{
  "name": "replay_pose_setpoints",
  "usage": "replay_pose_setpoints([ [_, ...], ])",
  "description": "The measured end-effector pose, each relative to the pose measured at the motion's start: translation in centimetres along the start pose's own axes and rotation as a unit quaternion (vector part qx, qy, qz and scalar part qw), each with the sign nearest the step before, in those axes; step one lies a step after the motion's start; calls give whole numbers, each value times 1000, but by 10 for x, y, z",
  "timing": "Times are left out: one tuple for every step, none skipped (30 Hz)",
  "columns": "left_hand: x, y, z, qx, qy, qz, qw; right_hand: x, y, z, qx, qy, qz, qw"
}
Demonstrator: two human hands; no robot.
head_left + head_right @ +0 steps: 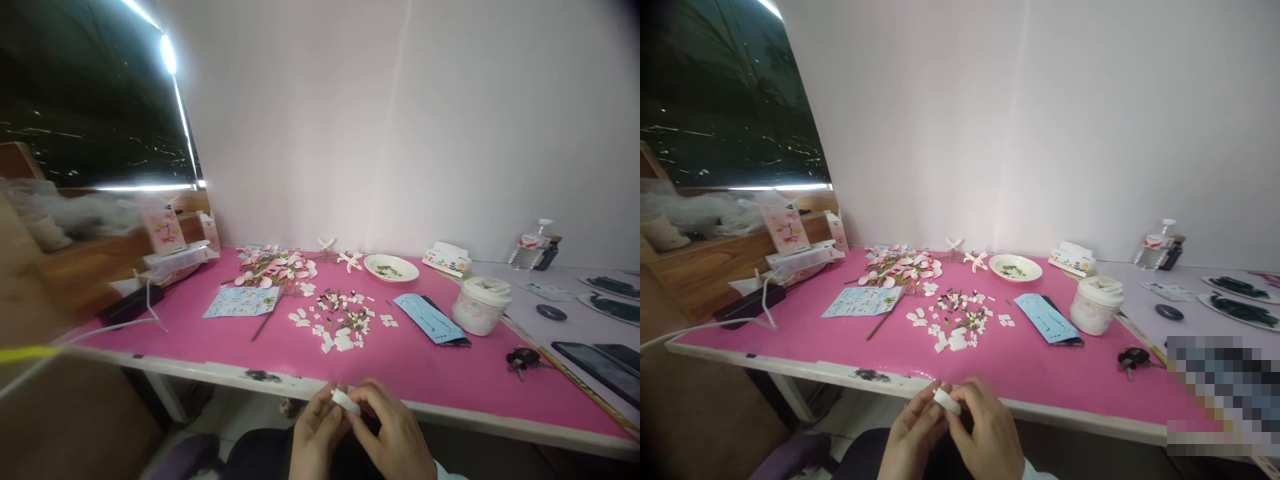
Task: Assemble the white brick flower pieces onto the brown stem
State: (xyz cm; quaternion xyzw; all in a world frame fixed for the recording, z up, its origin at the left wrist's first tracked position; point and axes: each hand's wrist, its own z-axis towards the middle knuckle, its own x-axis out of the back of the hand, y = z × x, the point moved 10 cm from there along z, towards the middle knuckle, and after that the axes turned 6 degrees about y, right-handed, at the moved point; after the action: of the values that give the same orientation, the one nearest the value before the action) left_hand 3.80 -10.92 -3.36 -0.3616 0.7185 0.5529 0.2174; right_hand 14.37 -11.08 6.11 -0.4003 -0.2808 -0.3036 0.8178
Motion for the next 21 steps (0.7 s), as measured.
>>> replay_pose_setpoints([
  [6, 3, 1, -10, 16, 7, 1000, 0, 2, 3, -2, 4, -6, 1000],
  [11, 8, 3, -28, 32, 21, 999, -1, 5, 6, -4, 8, -14, 1000],
  [17, 16, 4, -57, 47, 49, 996, -1, 8, 9, -6, 12, -22, 1000],
  [21, 28, 4, -94, 56, 89, 990, -3, 10, 13, -8, 16, -32, 999],
  [22, 41, 4, -135, 58, 138, 979, -4, 12, 17, -8, 20, -41, 999],
  [21, 54, 4, -176, 57, 204, 961, -7, 14, 21, -7, 23, -51, 998],
  [22, 64, 5, -196, 57, 237, 950, -10, 14, 25, -5, 27, -60, 998],
  [22, 73, 7, -213, 58, 260, 940, -14, 13, 29, -3, 30, -68, 997],
  [21, 84, 9, -233, 61, 281, 929, -18, 11, 33, 0, 34, -75, 997],
  [20, 93, 11, -250, 63, 300, 918, -23, 9, 37, 3, 37, -82, 996],
  [17, 102, 14, -267, 62, 323, 906, -29, 5, 41, 6, 40, -87, 995],
  [12, 109, 18, -283, 58, 349, 892, -34, 2, 45, 9, 42, -91, 995],
  [7, 114, 22, -296, 51, 375, 877, -40, -1, 48, 11, 42, -93, 995],
  [1, 117, 26, -306, 42, 402, 862, -45, -4, 52, 14, 42, -94, 995],
  [-6, 120, 32, -315, 33, 428, 847, -48, -5, 55, 16, 40, -94, 995],
  [-12, 121, 37, -322, 25, 453, 831, -50, -5, 57, 18, 38, -93, 995],
  [-18, 121, 42, -328, 17, 478, 814, -50, -3, 60, 20, 36, -93, 995],
  [-24, 121, 47, -334, 10, 503, 797, -47, 1, 62, 21, 34, -93, 995],
  [-29, 119, 51, -337, 2, 529, 779, -43, 7, 64, 20, 33, -94, 995],
  [-35, 116, 55, -340, -5, 555, 760, -36, 14, 65, 17, 34, -97, 995],
  [-40, 113, 58, -342, -13, 580, 740, -29, 22, 67, 13, 37, -102, 994],
])
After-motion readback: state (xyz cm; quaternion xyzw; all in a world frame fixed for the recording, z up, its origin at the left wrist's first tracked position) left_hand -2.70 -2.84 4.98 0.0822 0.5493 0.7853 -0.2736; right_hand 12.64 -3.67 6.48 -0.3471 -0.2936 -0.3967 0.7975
